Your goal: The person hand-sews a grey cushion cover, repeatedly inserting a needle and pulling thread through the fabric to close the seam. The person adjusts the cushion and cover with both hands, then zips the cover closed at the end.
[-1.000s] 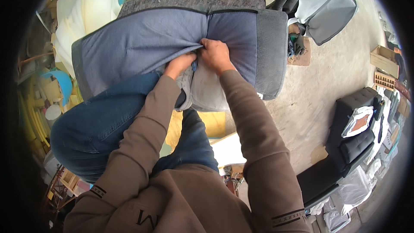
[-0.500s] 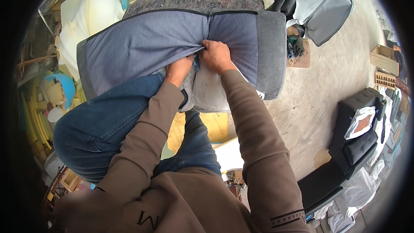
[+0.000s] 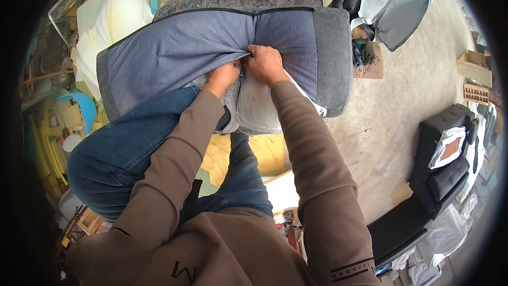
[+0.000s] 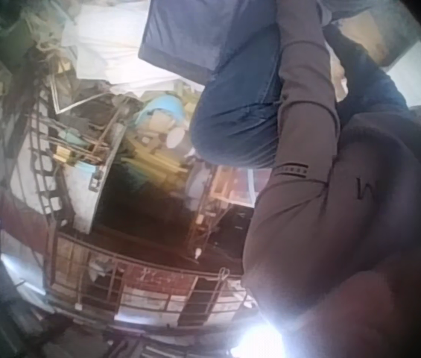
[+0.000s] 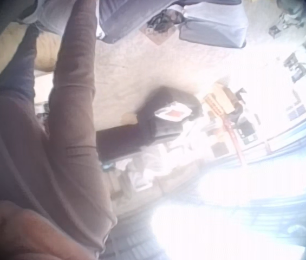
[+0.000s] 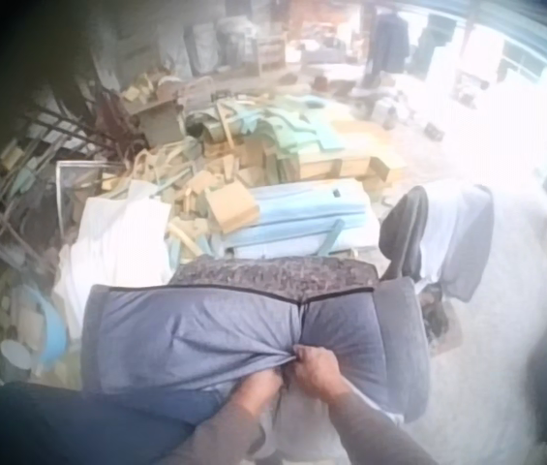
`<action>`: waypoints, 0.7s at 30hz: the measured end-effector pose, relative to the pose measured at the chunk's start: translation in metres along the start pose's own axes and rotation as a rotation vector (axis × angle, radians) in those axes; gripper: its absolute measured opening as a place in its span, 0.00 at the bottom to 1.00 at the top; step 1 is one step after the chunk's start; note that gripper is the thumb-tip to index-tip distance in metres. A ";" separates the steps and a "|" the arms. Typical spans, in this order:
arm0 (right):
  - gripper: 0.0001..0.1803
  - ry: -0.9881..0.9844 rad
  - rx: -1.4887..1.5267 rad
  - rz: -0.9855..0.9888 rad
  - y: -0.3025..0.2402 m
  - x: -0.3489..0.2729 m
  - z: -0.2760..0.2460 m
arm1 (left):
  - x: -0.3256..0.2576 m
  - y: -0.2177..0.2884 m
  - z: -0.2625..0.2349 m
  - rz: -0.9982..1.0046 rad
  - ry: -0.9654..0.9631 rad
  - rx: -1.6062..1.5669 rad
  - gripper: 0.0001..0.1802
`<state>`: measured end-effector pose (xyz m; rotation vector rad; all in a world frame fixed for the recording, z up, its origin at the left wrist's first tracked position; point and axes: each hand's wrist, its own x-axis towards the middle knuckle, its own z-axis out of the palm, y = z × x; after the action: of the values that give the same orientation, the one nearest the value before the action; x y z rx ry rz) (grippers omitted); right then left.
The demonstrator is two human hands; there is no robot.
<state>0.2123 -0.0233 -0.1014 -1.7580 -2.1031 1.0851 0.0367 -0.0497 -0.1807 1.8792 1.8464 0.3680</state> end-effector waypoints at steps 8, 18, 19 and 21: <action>0.18 -0.018 0.022 0.019 0.009 0.002 0.006 | 0.010 -0.016 -0.002 -0.066 -0.245 -0.436 0.18; 0.11 0.089 -0.013 -0.013 0.018 0.010 0.022 | 0.008 -0.016 -0.005 -0.397 -0.308 -0.844 0.12; 0.11 0.110 0.006 -0.023 0.018 0.008 0.022 | 0.007 -0.016 -0.003 -0.403 -0.294 -0.874 0.12; 0.11 0.083 -0.013 -0.033 0.015 0.005 0.018 | 0.007 -0.017 0.001 -0.408 -0.289 -0.801 0.11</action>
<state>0.2124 -0.0251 -0.1254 -1.7365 -2.0865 0.9749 0.0226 -0.0430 -0.1914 0.9406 1.5085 0.5512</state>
